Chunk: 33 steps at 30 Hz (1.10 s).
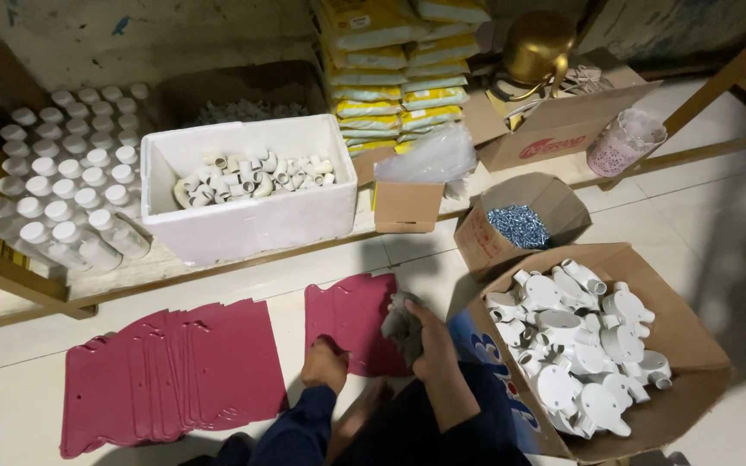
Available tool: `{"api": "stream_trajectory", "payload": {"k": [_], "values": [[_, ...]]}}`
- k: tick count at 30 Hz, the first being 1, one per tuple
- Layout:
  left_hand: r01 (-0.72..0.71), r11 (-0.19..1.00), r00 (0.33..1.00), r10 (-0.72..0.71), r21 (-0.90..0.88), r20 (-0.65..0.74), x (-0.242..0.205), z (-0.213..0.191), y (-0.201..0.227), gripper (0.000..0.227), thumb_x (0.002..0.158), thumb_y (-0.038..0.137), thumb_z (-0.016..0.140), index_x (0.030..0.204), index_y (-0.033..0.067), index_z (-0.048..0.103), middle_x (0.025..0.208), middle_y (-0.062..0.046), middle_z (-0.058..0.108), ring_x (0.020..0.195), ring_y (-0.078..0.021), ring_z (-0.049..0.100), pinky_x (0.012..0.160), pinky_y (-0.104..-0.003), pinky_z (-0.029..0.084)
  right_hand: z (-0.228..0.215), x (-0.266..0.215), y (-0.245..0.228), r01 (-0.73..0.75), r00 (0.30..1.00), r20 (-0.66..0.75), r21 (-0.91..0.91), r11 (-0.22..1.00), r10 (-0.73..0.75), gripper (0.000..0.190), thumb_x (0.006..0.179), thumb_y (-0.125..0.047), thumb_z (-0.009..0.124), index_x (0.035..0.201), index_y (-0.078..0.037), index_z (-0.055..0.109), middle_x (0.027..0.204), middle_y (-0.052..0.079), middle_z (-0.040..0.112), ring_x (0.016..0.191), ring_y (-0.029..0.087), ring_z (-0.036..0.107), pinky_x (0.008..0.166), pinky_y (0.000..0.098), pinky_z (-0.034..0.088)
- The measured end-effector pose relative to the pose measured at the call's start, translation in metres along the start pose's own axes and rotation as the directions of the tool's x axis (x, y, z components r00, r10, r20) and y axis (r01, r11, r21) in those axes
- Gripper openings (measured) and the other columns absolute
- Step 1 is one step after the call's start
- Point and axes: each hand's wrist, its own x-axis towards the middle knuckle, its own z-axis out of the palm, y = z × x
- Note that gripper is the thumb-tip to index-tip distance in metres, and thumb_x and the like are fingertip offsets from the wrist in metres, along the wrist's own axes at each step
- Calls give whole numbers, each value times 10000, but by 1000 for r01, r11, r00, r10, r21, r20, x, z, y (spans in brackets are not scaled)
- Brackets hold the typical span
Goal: The person sits on the floor and wipes the surface of several pink plates using a cloth. They handle the plates one at a time, wiping each side and stacking them.
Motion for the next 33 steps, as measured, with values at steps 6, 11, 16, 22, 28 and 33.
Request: {"api": "stream_trajectory", "payload": {"k": [6,11,16,22,28,33], "values": [[122,978,990,-108,-167,90,2,-8,13,524,707,336,633,1168,94,693,1097,-168,768,1084,-372,697,882,-409,522,8,-26,-7,-18,999,-40,9,1000,18,415,823,-273,797,1150,-24,741,1078,165,762,938,337,715,781,421,564],[412,563,910,-213,-717,356,-3,-26,30,750,744,106,642,1482,100,507,942,-104,460,664,-225,467,611,-389,617,6,-13,1,54,998,14,83,995,-56,351,868,-237,736,1164,-49,733,1059,158,753,927,327,707,775,419,571],[471,311,881,-108,-826,462,-26,-68,47,984,747,-51,490,1643,194,167,1713,-124,121,344,-163,195,898,-567,624,-9,16,12,185,945,225,224,957,-236,248,995,-230,592,1052,-28,724,938,139,720,816,264,671,708,351,545],[334,184,926,117,-924,359,-33,-104,19,395,598,-140,533,924,43,658,791,-94,697,667,-289,686,571,-390,592,-11,10,19,198,912,271,366,909,-308,446,1022,-332,510,1173,43,700,1000,232,736,905,383,712,754,440,580],[327,231,935,61,-916,349,-56,-116,7,312,777,-110,675,867,112,475,790,-123,610,612,-291,607,405,-387,413,-7,27,69,550,731,342,218,806,-591,327,988,-345,594,1075,-46,692,724,99,683,474,170,566,380,286,429],[217,223,866,406,-950,293,-84,-112,0,720,795,-206,486,1487,-10,478,1511,-252,567,1418,-334,520,1188,-408,393,22,-91,85,942,-109,942,-4,-335,-317,466,1115,-249,305,1516,-114,500,1627,182,397,1543,406,304,1253,578,179]]}}
